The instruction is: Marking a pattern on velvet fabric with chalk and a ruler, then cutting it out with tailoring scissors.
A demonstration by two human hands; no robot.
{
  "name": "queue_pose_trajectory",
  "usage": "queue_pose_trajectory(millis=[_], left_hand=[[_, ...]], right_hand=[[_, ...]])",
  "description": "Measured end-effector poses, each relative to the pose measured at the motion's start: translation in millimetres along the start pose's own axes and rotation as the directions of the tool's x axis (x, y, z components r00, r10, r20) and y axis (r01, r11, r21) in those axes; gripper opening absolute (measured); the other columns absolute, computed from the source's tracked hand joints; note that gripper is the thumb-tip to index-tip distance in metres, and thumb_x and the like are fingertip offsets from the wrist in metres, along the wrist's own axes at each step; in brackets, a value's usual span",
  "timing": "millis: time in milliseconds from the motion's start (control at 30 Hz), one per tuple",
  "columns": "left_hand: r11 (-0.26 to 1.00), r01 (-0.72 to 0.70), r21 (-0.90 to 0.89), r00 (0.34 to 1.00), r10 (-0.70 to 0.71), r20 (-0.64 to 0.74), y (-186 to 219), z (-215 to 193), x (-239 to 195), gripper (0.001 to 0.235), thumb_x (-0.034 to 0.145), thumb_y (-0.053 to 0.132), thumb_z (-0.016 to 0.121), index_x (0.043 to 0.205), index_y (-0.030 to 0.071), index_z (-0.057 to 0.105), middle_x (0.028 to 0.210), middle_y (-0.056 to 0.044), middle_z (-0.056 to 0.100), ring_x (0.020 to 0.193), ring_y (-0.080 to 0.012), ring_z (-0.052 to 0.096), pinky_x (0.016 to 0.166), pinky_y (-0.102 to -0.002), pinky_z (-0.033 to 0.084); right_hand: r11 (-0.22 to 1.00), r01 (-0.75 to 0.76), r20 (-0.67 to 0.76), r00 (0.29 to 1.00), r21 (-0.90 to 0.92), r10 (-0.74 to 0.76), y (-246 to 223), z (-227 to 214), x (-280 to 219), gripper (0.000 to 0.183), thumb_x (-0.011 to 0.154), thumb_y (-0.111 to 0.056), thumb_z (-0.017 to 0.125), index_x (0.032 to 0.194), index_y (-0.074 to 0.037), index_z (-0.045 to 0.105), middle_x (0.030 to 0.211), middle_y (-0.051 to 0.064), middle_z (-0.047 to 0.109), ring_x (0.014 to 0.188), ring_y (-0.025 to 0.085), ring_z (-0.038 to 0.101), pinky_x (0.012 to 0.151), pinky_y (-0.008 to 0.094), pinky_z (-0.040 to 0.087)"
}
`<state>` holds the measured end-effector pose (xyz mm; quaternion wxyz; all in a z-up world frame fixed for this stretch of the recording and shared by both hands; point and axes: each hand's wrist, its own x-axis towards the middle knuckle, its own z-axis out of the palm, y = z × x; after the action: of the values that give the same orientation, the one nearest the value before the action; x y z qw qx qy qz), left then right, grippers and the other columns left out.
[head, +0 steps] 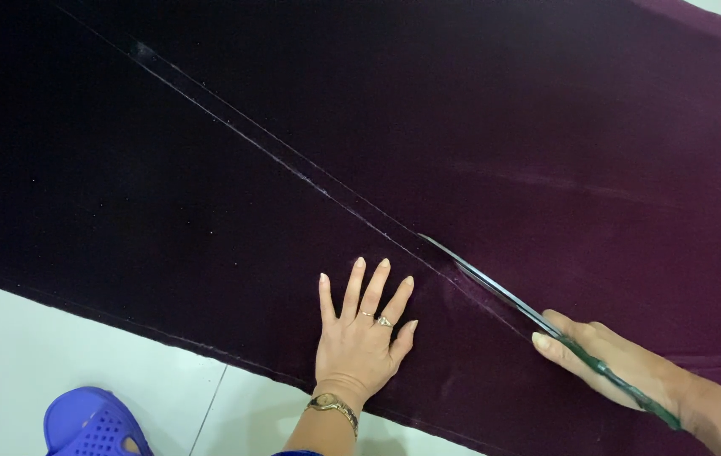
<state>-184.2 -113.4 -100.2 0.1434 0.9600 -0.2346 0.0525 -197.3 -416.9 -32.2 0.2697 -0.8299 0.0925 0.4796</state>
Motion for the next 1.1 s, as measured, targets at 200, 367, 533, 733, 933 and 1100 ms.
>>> queue_pose_trajectory(millis=[200,367,533,733,933,1100], left_hand=[[1.0,-0.003,0.008,1.0,0.003,-0.007,0,-1,0,0.051,0.091,0.048,0.048,0.139,0.029,0.048,0.151,-0.006,0.034,0.141,-0.034,0.027,0.108,-0.068,0.02],[1.0,-0.001,0.003,1.0,0.001,0.003,0,-1,0,0.05,0.092,0.048,0.047,0.138,0.029,0.048,0.15,-0.006,0.035,0.14,-0.0347,0.028,0.108,-0.068,0.019],[1.0,-0.002,0.0,1.0,0.002,-0.022,0,0,-1,0.05,0.092,0.048,0.048,0.138,0.028,0.049,0.149,-0.006,0.037,0.139,-0.0343,0.029,0.107,-0.068,0.021],[1.0,-0.002,0.015,1.0,0.002,-0.008,0,-2,-1,0.051,0.092,0.048,0.047,0.139,0.029,0.047,0.151,-0.006,0.034,0.141,-0.0337,0.027,0.108,-0.067,0.02],[1.0,-0.003,0.019,1.0,0.004,-0.005,0,-1,0,0.051,0.092,0.048,0.045,0.139,0.028,0.047,0.151,-0.006,0.034,0.14,-0.0341,0.027,0.107,-0.068,0.02],[1.0,-0.008,0.006,1.0,0.008,-0.019,0,-2,0,0.05,0.092,0.048,0.047,0.138,0.028,0.049,0.15,-0.007,0.036,0.139,-0.0348,0.028,0.107,-0.068,0.022]], right_hand=[[0.994,0.07,-0.038,0.997,0.09,-0.066,9,3,5,0.037,0.096,-0.041,0.053,0.071,-0.015,0.057,0.061,-0.004,0.042,0.053,0.008,0.039,0.052,0.022,0.046],[0.999,0.019,-0.031,0.999,0.048,-0.017,11,2,8,0.038,0.096,-0.043,0.054,0.07,-0.015,0.055,0.061,-0.004,0.042,0.053,0.008,0.04,0.05,0.022,0.045],[1.0,0.013,0.074,0.997,0.024,-0.015,15,-5,7,0.034,0.095,-0.046,0.046,0.083,-0.018,0.059,0.069,-0.006,0.046,0.062,0.006,0.046,0.06,0.021,0.054],[0.994,0.02,0.054,0.998,0.111,-0.026,-4,-6,9,0.032,0.101,-0.037,0.048,0.077,-0.015,0.054,0.066,-0.005,0.042,0.057,0.007,0.04,0.055,0.023,0.045],[0.988,0.014,0.007,1.0,0.154,-0.016,-23,-4,14,0.04,0.102,-0.04,0.052,0.072,-0.015,0.045,0.062,-0.004,0.034,0.053,0.009,0.031,0.051,0.026,0.035],[0.997,-0.034,0.006,0.999,0.067,0.034,-40,-7,10,0.038,0.099,-0.045,0.049,0.076,-0.015,0.051,0.066,-0.004,0.038,0.058,0.009,0.038,0.056,0.024,0.044]])
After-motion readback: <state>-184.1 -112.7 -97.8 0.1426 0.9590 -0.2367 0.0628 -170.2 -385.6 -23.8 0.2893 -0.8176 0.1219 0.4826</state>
